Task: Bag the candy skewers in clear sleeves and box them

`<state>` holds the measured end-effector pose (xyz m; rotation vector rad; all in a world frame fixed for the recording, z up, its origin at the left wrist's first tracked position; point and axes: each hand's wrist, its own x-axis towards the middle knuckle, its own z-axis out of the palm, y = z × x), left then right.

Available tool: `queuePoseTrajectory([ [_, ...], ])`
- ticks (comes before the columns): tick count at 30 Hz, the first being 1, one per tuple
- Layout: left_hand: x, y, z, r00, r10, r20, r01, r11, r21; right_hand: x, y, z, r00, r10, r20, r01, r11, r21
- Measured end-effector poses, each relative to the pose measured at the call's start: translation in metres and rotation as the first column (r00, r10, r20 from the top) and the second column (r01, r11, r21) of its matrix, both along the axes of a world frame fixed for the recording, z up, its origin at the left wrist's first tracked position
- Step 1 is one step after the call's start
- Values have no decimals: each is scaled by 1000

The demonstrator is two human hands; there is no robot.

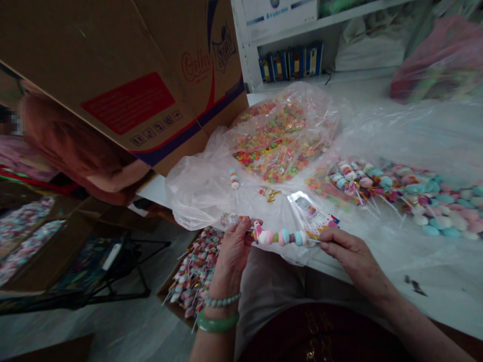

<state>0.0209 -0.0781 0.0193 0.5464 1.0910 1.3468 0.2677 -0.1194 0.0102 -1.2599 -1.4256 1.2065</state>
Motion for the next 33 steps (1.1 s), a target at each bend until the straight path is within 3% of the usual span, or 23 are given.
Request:
queuePoseTrajectory([
  [7, -8, 7, -17, 983, 95, 159, -86, 994, -63, -4, 2, 0, 999, -40, 4, 40, 998, -40],
  [12, 2, 7, -22, 964, 259, 58, -260, 966, 13, -12, -3, -2, 999, -45, 27, 47, 996, -81],
  [16, 10, 6, -22, 913, 408, -5, -407, 911, 69, -18, -6, -6, 994, -74, 86, 74, 997, 3],
  [20, 11, 6, -23, 928, 371, -1, -371, 927, -47, -20, -5, -9, 995, -77, 58, 76, 997, 9],
  [25, 11, 8, -18, 930, 308, 199, -273, 944, -185, -18, -2, -14, 992, -96, -83, 86, 989, -119],
  [29, 11, 10, -12, 901, 318, 294, -250, 936, -248, -18, -3, -14, 966, -174, -189, 141, 974, -175],
  [33, 13, 11, -11, 885, 342, 315, -248, 920, -303, -21, -5, -7, 951, -175, -254, 124, 971, -204],
])
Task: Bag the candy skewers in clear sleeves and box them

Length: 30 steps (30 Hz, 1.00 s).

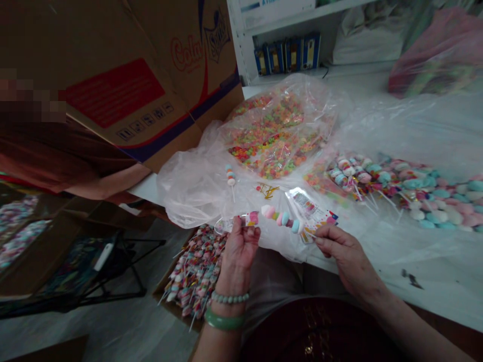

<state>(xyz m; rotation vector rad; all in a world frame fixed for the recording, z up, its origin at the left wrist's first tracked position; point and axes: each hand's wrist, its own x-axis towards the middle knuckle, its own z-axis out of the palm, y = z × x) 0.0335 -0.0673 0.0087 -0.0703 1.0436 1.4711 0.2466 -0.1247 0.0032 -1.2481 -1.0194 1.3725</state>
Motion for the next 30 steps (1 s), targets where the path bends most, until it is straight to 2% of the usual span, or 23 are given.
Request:
queuePoseTrajectory([
  [6, 5, 1, 5, 999, 34, 9, -33, 999, -39, -6, -2, 0, 995, 57, -76, -64, 994, -90],
  [11, 7, 0, 7, 1000, 19, -23, -21, 998, -51, -6, -1, -6, 996, 58, -62, -64, 994, -87],
  [14, 8, -1, 7, 999, -24, -30, 23, 998, -61, -4, -1, -7, 999, 50, 10, -49, 998, -41],
  [17, 9, -2, 7, 998, -47, -38, 45, 998, -52, -2, -3, -7, 974, 12, 225, -40, 992, 120],
  [19, 9, -2, 6, 996, -49, -74, 46, 998, -37, 0, -5, -8, 915, -73, 396, -59, 949, 311],
  [21, 9, -2, 5, 993, -52, -111, 51, 999, -10, 1, -7, -8, 837, -197, 510, -112, 851, 513],
  [23, 9, -2, 4, 992, -44, -116, 47, 999, 23, 3, -9, -8, 768, -305, 563, -184, 737, 650],
  [26, 8, -2, 3, 996, -10, -90, 17, 997, 76, 6, -10, -12, 706, -381, 597, -279, 625, 729],
  [30, 8, -4, 3, 995, 7, -101, 3, 995, 102, 9, -10, -20, 698, -380, 608, -336, 576, 745],
])
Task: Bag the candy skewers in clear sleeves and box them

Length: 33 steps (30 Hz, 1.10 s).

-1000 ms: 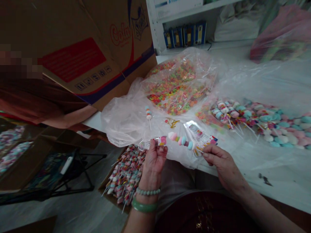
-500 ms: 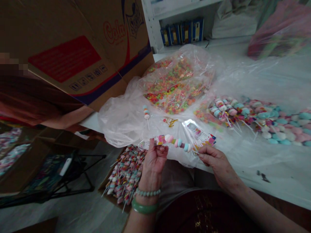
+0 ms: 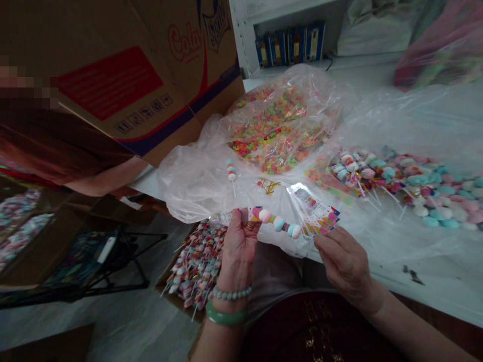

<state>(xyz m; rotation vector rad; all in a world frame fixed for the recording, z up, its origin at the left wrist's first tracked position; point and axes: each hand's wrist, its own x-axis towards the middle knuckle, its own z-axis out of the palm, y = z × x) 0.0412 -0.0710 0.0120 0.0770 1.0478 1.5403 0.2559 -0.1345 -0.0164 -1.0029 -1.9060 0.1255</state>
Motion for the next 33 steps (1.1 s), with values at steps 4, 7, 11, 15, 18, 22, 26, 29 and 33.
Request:
queuePoseTrajectory([
  [4, -2, -2, -2, 997, 11, -79, -4, 995, 96, 0, 2, -1, 997, 26, -75, -32, 997, -70],
  [7, -7, -3, -6, 991, -55, -123, 69, 991, 113, 0, 5, 3, 975, 1, -222, -70, 951, -301],
  [11, -14, -4, -11, 979, -132, -159, 146, 986, 82, 5, 10, 11, 922, -108, -373, -183, 726, -663],
  [15, -14, -3, -13, 969, -119, -216, 146, 982, 118, 8, 12, 16, 862, -199, -467, -297, 548, -782],
  [18, -10, -2, -13, 964, -97, -246, 133, 982, 137, 6, 13, 14, 753, -303, -585, -461, 392, -796],
  [22, -4, -3, -15, 958, -91, -272, 136, 979, 153, 0, 15, 6, 567, -455, -686, -741, 81, -666],
  [26, -1, -6, -14, 945, -164, -284, 207, 970, 130, -7, 13, 4, 573, -440, -691, -744, 75, -664],
  [29, -2, -6, -9, 975, -138, -175, 160, 980, 117, -9, 11, 6, 706, -359, -611, -519, 325, -791],
  [33, -2, -7, -3, 950, -293, -109, 302, 950, 79, -7, 9, 9, 881, -221, -419, -278, 474, -835],
])
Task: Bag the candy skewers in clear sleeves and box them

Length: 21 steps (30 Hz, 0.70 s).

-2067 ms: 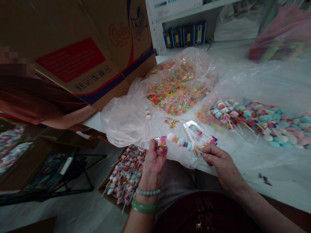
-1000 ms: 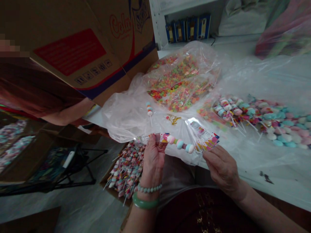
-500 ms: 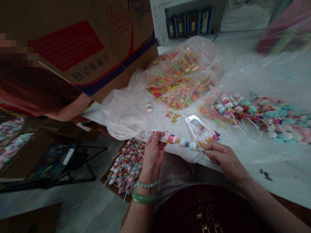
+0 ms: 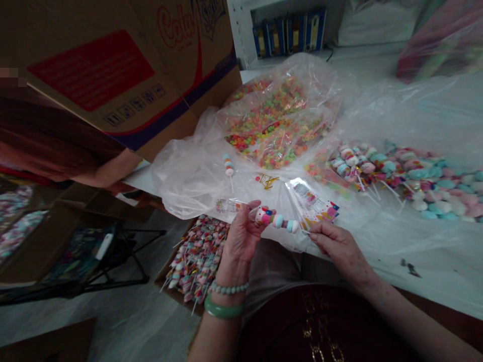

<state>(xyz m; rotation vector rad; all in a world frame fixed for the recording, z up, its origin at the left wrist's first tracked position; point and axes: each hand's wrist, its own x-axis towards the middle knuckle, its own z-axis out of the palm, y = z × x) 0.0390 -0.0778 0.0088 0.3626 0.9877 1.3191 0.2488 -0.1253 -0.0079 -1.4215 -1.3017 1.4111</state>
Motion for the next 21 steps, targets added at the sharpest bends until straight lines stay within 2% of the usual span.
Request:
queuePoseTrajectory([
  [3, 6, -3, 2, 996, -83, -34, 83, 996, 21, -2, -3, -1, 992, 61, 109, -68, 996, 59],
  [7, 18, -4, 3, 997, -74, 3, 74, 997, 36, -8, -6, -2, 983, 104, 151, -117, 990, 82],
  [9, 22, -4, 4, 998, -53, 44, 53, 999, -1, -10, -6, -3, 989, 116, 96, -121, 991, 50],
  [12, 26, -4, 5, 997, -14, 70, 18, 998, -57, -10, -5, -5, 992, 112, -67, -119, 987, -113],
  [15, 29, -6, 5, 998, -8, 63, 12, 998, -57, -9, -2, -6, 964, 68, -258, -136, 956, -258],
  [18, 31, -8, 4, 999, -21, 44, 24, 999, -47, -8, -1, -7, 900, 84, -428, -254, 898, -359],
  [20, 31, -8, 4, 999, -24, 31, 26, 998, -52, -9, -1, -8, 900, 123, -419, -287, 890, -355],
  [21, 31, -8, 4, 999, -26, 23, 27, 998, -56, -10, -2, -8, 924, 144, -353, -259, 917, -305],
])
